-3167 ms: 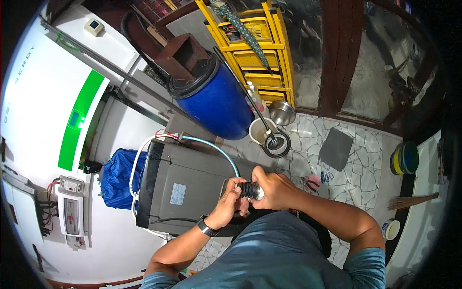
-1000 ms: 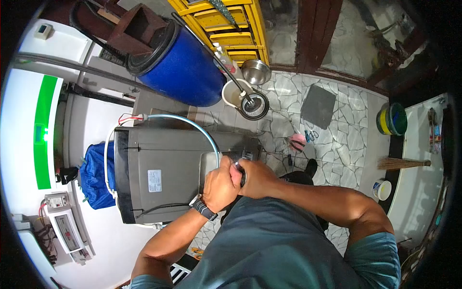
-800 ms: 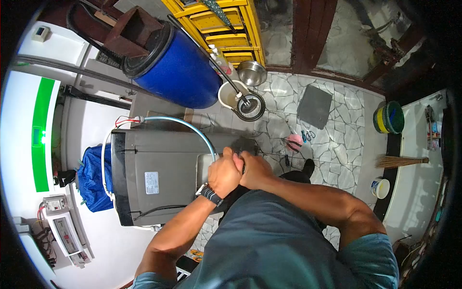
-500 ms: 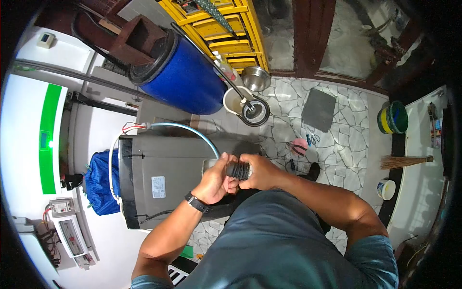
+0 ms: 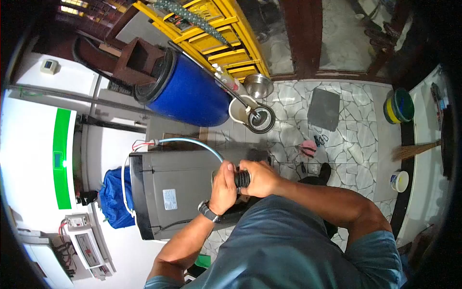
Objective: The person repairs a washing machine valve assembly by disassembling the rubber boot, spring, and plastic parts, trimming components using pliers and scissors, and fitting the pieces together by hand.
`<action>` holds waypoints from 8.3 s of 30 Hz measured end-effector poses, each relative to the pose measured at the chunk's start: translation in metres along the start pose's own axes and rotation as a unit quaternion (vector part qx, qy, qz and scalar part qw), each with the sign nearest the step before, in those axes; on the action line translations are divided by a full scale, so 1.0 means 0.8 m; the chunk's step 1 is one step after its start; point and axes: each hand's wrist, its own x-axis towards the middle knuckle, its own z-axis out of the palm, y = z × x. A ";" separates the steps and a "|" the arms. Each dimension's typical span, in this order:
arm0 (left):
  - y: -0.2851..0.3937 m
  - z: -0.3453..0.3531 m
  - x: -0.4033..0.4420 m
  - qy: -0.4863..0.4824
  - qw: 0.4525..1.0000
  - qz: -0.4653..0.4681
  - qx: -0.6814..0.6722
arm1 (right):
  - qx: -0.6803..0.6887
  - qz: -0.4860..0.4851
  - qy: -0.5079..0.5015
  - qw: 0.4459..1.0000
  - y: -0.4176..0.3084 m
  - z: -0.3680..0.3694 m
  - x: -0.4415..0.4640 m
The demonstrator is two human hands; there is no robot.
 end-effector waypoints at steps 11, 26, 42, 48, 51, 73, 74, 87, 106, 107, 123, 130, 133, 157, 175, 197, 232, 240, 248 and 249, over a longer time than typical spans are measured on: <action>0.006 0.000 0.005 -0.030 0.998 0.042 -0.026 | 0.042 0.024 -0.018 0.999 -0.021 -0.015 -0.007; -0.003 0.003 0.027 -0.005 0.977 0.068 0.202 | 0.008 0.051 0.085 0.995 -0.020 0.009 0.014; -0.002 -0.022 0.040 -0.215 0.931 -0.160 -0.245 | 0.064 -0.130 0.127 0.981 0.027 -0.015 0.003; 0.003 -0.025 0.026 -0.119 0.941 -0.084 -0.304 | 0.056 -0.104 0.046 0.992 -0.011 -0.047 0.001; -0.006 -0.025 0.024 -0.078 0.899 -0.132 -0.410 | 0.041 -0.090 0.014 0.995 -0.010 -0.046 0.009; -0.177 0.072 0.053 -0.074 0.793 -0.163 -0.582 | -0.141 0.043 0.071 0.987 0.034 -0.020 0.048; -0.197 0.091 0.056 -0.085 0.779 -0.172 -0.597 | -0.147 0.060 0.058 0.986 0.048 -0.018 0.051; -0.350 0.354 0.058 -0.052 0.681 -0.222 -0.696 | -0.103 0.041 -0.010 0.994 0.358 -0.011 0.086; -0.482 0.580 0.090 0.132 0.847 -0.192 -0.478 | -0.226 -0.080 -0.061 0.969 0.639 0.012 0.136; -0.485 0.587 0.085 0.177 0.845 -0.195 -0.466 | -0.205 -0.092 -0.050 0.973 0.650 0.017 0.135; -0.462 0.544 0.084 0.139 0.713 -0.149 -0.671 | -0.038 -0.254 -0.140 0.956 0.645 0.010 0.169; -0.466 0.546 0.101 0.076 0.721 -0.194 -0.661 | 0.028 -0.194 -0.185 0.963 0.681 -0.003 0.179; -0.477 0.556 0.110 0.112 0.754 -0.207 -0.614 | 0.091 -0.068 -0.225 0.968 0.687 -0.001 0.182; -0.486 0.547 0.112 0.410 0.712 -0.257 -0.509 | 0.519 0.033 -0.188 0.833 0.704 0.096 0.172; -0.477 0.541 0.091 0.261 0.815 -0.172 -0.489 | -0.355 0.024 -0.136 0.925 1.076 0.121 0.136; -0.487 0.543 0.081 0.283 0.795 -0.170 -0.509 | -0.401 -0.030 -0.092 0.911 1.204 0.062 0.074; -0.457 0.565 0.091 0.189 0.845 -0.178 -0.468 | -0.039 -0.377 -0.046 0.924 0.654 -0.020 0.164; -0.467 0.569 0.095 0.274 0.939 -0.102 -0.183 | -0.174 -0.328 -0.081 0.925 0.635 -0.009 0.181; -0.461 0.584 0.103 0.312 0.897 -0.167 -0.265 | -0.126 -0.291 0.034 0.948 0.667 0.035 0.188; -0.459 0.583 0.103 0.335 0.869 -0.194 -0.308 | -0.125 -0.295 0.034 0.947 0.668 0.036 0.190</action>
